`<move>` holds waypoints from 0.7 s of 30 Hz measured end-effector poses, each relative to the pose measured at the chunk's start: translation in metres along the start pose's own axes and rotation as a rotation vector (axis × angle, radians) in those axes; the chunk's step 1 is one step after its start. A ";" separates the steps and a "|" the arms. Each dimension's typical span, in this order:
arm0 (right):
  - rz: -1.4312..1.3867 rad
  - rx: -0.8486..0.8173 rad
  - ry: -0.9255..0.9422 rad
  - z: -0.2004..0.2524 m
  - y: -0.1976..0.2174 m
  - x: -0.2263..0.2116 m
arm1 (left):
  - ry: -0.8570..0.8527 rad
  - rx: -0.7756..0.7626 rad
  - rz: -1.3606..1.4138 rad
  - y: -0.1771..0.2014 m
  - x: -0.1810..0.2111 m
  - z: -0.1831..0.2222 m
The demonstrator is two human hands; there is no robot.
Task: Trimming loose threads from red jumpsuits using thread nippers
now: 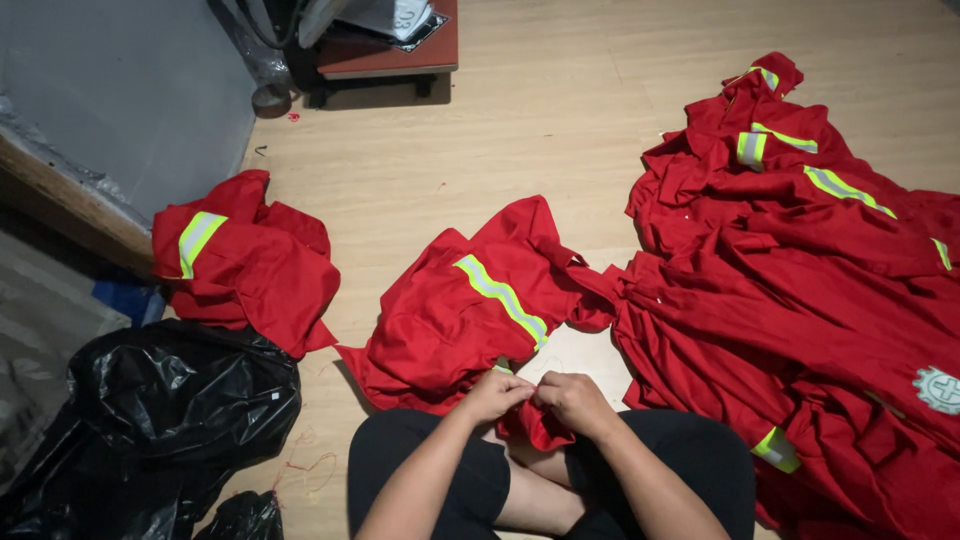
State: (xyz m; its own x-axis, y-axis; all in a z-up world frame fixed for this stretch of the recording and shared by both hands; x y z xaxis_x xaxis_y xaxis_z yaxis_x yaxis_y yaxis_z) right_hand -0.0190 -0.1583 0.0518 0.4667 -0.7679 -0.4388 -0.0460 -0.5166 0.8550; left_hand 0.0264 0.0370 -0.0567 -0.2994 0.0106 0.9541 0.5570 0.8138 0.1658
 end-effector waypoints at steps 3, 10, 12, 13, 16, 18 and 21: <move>-0.093 0.045 -0.038 -0.005 0.010 -0.010 | -0.011 -0.011 -0.089 -0.001 -0.006 0.001; 0.012 0.126 0.006 0.002 -0.008 0.003 | -0.042 -0.067 -0.222 -0.005 0.000 0.002; 0.076 0.172 0.042 0.004 -0.011 0.003 | -0.006 -0.094 -0.253 -0.005 0.003 0.002; 0.076 0.173 0.040 0.003 -0.012 0.003 | -0.006 -0.096 -0.253 -0.003 0.004 0.001; 0.107 0.221 0.154 0.005 -0.014 -0.001 | -0.008 -0.121 -0.230 -0.001 0.000 0.002; 0.135 0.239 0.255 0.006 -0.017 -0.006 | 0.008 -0.138 -0.250 -0.001 -0.011 0.005; 0.142 0.284 0.281 0.003 -0.016 -0.011 | 0.046 -0.077 -0.237 -0.001 -0.038 0.003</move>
State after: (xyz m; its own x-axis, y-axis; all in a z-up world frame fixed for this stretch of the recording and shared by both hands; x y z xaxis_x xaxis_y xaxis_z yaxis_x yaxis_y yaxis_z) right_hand -0.0264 -0.1428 0.0419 0.6591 -0.7260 -0.1963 -0.3500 -0.5271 0.7744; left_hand 0.0346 0.0371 -0.0935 -0.3937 -0.2034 0.8965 0.5335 0.7436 0.4030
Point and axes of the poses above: each hand's wrist, its own z-axis away from the middle knuckle, its own y-axis out of the back of the hand, x = y × z, the point moved 2 cm from there along -z, towards the middle knuckle, and after that the axes turned 14 degrees about -y, right-handed, at the moved point
